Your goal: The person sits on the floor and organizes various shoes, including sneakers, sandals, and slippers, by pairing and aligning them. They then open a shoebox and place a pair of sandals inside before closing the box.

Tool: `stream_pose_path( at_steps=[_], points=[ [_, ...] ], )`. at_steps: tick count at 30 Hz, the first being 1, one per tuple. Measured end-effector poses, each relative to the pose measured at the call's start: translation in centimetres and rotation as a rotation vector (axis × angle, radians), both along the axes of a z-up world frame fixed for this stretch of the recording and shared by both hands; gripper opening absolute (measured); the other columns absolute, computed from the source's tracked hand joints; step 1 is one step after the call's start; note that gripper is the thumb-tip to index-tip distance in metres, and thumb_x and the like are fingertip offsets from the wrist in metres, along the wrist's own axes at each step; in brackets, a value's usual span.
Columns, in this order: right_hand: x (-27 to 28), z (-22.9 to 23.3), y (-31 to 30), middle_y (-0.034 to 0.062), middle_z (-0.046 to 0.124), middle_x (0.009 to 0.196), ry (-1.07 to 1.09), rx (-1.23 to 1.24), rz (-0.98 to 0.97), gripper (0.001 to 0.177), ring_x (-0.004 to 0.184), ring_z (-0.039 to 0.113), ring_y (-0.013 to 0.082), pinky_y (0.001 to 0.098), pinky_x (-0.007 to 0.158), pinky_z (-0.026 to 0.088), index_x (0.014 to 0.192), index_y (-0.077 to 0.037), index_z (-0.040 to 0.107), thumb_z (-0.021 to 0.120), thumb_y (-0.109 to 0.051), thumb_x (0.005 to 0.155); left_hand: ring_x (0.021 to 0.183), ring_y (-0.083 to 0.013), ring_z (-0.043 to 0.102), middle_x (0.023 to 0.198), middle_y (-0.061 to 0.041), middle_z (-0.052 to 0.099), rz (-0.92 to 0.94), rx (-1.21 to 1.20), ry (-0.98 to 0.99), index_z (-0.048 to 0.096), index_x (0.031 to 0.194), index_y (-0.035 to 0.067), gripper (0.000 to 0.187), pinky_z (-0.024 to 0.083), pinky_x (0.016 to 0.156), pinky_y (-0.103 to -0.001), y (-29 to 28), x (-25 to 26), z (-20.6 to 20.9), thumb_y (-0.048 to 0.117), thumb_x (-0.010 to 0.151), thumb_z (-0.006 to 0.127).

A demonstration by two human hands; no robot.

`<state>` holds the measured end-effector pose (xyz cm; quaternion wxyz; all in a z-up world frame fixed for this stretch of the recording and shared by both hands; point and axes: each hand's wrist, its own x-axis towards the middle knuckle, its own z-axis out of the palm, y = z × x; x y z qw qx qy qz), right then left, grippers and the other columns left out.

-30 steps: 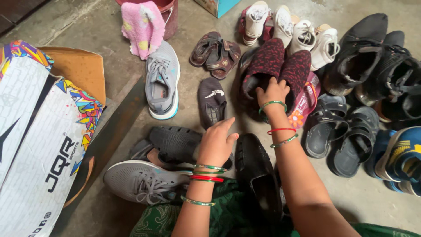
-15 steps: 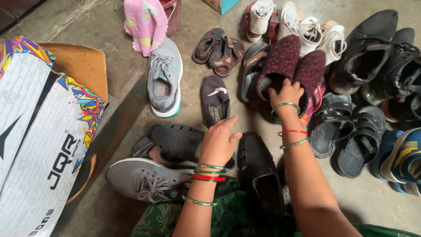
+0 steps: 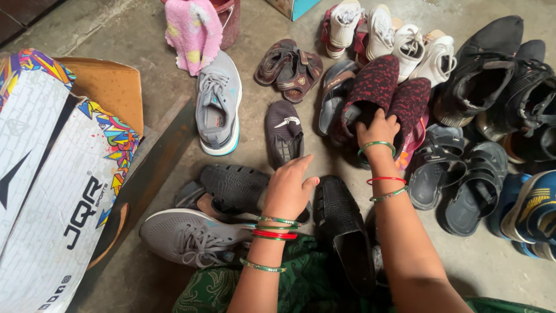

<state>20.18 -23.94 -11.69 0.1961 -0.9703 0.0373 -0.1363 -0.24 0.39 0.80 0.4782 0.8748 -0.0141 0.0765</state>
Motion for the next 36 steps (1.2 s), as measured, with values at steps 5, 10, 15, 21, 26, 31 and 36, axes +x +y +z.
stream_pose_path(
  at_steps=[5, 10, 15, 21, 26, 31, 36],
  points=[
    [0.4, -0.5, -0.7, 0.0372, 0.051, 0.126, 0.114, -0.082, 0.001, 0.055, 0.116, 0.047, 0.0556, 0.0562, 0.102, 0.043, 0.131, 0.001, 0.059, 0.073, -0.021, 0.083, 0.117, -0.0395, 0.063, 0.128, -0.022, 0.067, -0.003, -0.008, 0.006, 0.063, 0.131, 0.001, 0.051, 0.049, 0.099, -0.046, 0.0, -0.1, 0.0, 0.014, 0.083, 0.075],
    [0.6, -1.4, -2.0, 0.0349, 0.053, 0.124, -0.008, -0.112, 0.011, 0.05, 0.113, 0.05, 0.0535, 0.0561, 0.1, 0.043, 0.131, 0.003, 0.06, 0.066, -0.009, 0.082, 0.117, -0.0399, 0.063, 0.128, -0.022, 0.067, -0.002, -0.001, 0.022, 0.062, 0.131, 0.001, 0.052, 0.049, 0.098, -0.046, 0.0, -0.1, 0.0, 0.015, 0.083, 0.075],
    [0.8, -2.6, -3.3, 0.034, 0.052, 0.125, -0.002, -0.147, -0.007, 0.05, 0.112, 0.049, 0.0528, 0.0547, 0.1, 0.043, 0.13, 0.002, 0.062, 0.061, -0.001, 0.08, 0.116, -0.0406, 0.063, 0.128, -0.022, 0.066, -0.013, 0.007, 0.031, 0.062, 0.131, 0.0, 0.052, 0.049, 0.098, -0.046, 0.0, 0.0, -0.1, 0.015, 0.083, 0.075],
    [0.3, -2.9, -3.0, 0.0334, 0.052, 0.124, -0.101, -0.11, -0.015, 0.052, 0.112, 0.049, 0.0527, 0.0539, 0.1, 0.044, 0.132, 0.003, 0.061, 0.06, 0.0, 0.079, 0.117, -0.0404, 0.063, 0.127, -0.023, 0.067, -0.01, -0.003, -0.005, 0.063, 0.131, 0.0, 0.052, 0.049, 0.099, -0.046, 0.0, 0.0, -0.3, 0.015, 0.083, 0.076],
    [0.8, -3.2, -3.6, 0.0339, 0.052, 0.127, -0.128, -0.15, -0.019, 0.05, 0.114, 0.05, 0.0524, 0.0543, 0.103, 0.044, 0.131, 0.003, 0.062, 0.059, 0.001, 0.081, 0.117, -0.0403, 0.063, 0.127, -0.023, 0.067, -0.003, 0.0, 0.008, 0.063, 0.131, 0.0, 0.052, 0.049, 0.099, -0.046, 0.0, -0.2, -0.3, 0.015, 0.083, 0.076],
    [2.1, -3.7, -4.5, 0.0348, 0.052, 0.125, -0.001, -0.149, -0.033, 0.049, 0.112, 0.049, 0.054, 0.0553, 0.1, 0.043, 0.131, -0.002, 0.065, 0.062, -0.005, 0.081, 0.117, -0.0405, 0.062, 0.127, -0.023, 0.067, 0.0, 0.012, 0.02, 0.063, 0.13, 0.0, 0.053, 0.049, 0.098, -0.046, 0.0, 0.1, 0.0, 0.015, 0.082, 0.076],
    [-0.2, -0.8, -4.1, 0.0337, 0.05, 0.134, 0.096, -0.006, -0.014, 0.054, 0.117, 0.049, 0.0555, 0.0557, 0.101, 0.044, 0.136, -0.014, 0.066, 0.071, -0.02, 0.083, 0.117, -0.0402, 0.063, 0.127, -0.023, 0.067, -0.009, 0.012, 0.008, 0.063, 0.13, 0.0, 0.052, 0.049, 0.099, -0.046, 0.0, -0.1, -0.4, 0.015, 0.082, 0.076]
  ],
)
